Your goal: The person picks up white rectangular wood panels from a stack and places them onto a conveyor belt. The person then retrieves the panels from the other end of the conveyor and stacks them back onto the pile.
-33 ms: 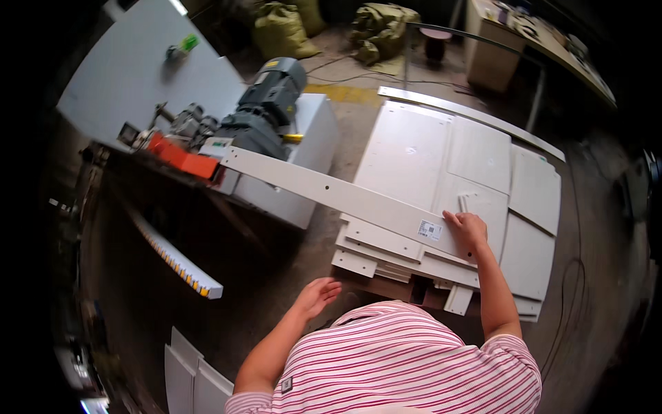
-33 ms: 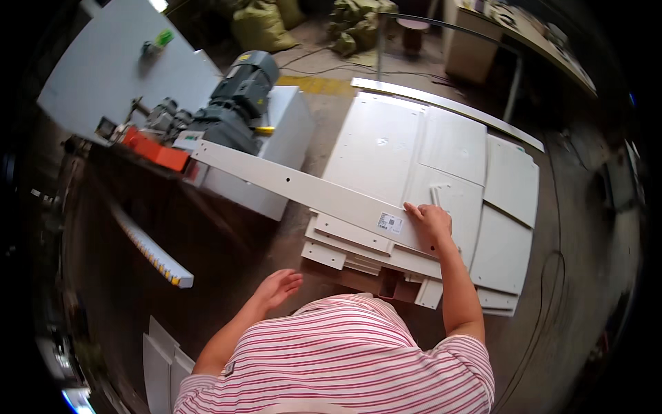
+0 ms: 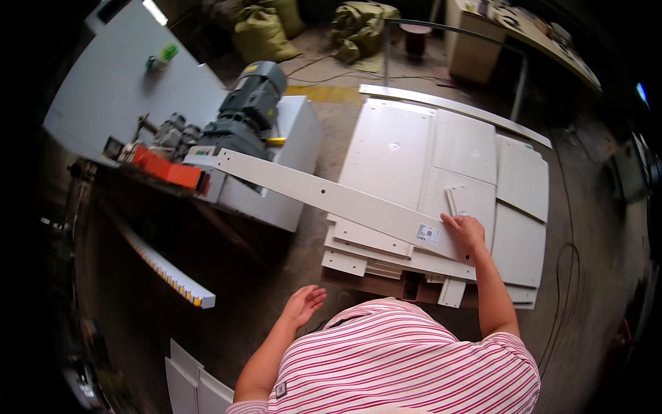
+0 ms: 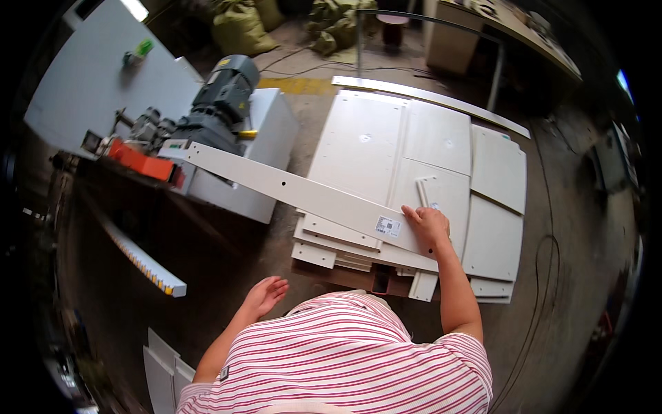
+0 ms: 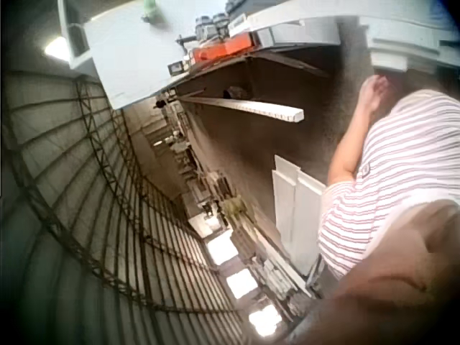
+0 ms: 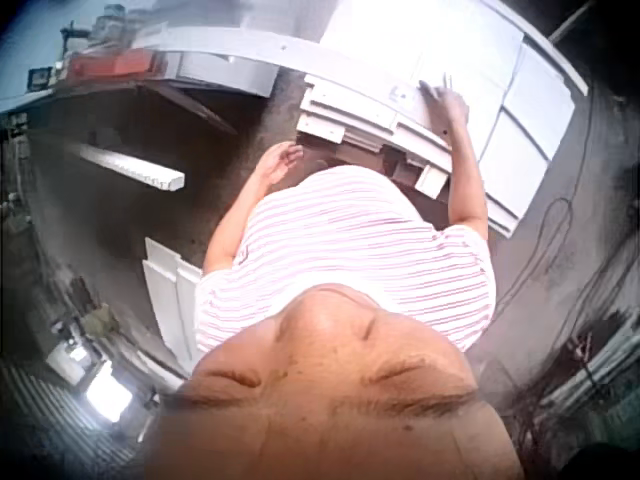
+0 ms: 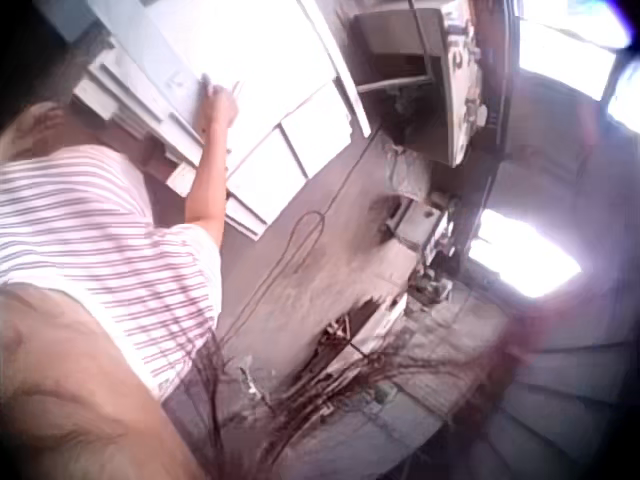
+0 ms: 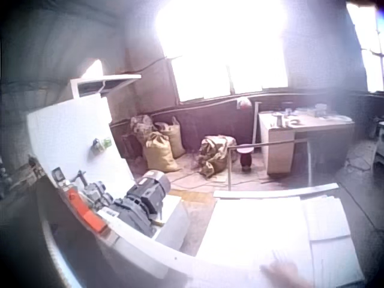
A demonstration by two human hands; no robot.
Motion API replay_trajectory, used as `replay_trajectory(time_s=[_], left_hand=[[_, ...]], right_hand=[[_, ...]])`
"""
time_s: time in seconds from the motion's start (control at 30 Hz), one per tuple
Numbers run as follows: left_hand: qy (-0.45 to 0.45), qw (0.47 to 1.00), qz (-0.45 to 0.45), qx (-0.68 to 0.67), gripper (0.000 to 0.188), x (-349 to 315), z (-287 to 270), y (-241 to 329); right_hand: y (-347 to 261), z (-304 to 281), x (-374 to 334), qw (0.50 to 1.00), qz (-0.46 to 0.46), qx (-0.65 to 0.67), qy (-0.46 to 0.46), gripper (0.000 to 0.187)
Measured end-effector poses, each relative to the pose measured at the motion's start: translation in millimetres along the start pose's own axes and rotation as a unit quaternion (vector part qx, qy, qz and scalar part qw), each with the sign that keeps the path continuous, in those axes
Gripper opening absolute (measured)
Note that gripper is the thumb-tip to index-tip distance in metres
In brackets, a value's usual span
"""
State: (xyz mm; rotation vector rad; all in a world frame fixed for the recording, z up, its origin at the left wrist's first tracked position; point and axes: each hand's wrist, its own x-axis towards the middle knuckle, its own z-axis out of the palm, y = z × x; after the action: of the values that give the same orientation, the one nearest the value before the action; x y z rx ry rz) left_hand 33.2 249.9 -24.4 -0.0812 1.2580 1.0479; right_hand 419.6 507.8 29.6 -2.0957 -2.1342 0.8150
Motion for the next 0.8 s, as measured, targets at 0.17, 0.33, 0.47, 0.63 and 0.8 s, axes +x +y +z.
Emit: replay_trajectory(time_s=[0.17,0.33,0.47,0.63,0.8], left_hand=[[0.167,0.98,-0.073,-0.081,0.014,-2.3,-80.7,-65.2],[0.031,0.942,0.094,0.32,0.018,2.2,-83.3,-87.4],[0.119,0.99,0.014,0.074,0.021,-3.3,-33.1,-62.2],[0.118,0.987,0.05,0.1,0.023,-13.0,-37.6,-64.4],[0.125,0.983,0.052,0.124,0.025,15.2,-128.5,-105.0]], right_hand=[[96.4,12.5,-79.4,0.982,0.157,0.1,0.022,0.055],[126.8,85.4,-87.4,0.962,0.241,0.09,0.087,0.059],[109.2,129.2,-66.2,0.933,0.308,0.128,0.135,0.063],[96.0,163.6,-6.8,0.905,0.365,0.173,0.136,0.064],[77.1,172.5,33.6,0.901,0.328,0.233,0.16,0.061]])
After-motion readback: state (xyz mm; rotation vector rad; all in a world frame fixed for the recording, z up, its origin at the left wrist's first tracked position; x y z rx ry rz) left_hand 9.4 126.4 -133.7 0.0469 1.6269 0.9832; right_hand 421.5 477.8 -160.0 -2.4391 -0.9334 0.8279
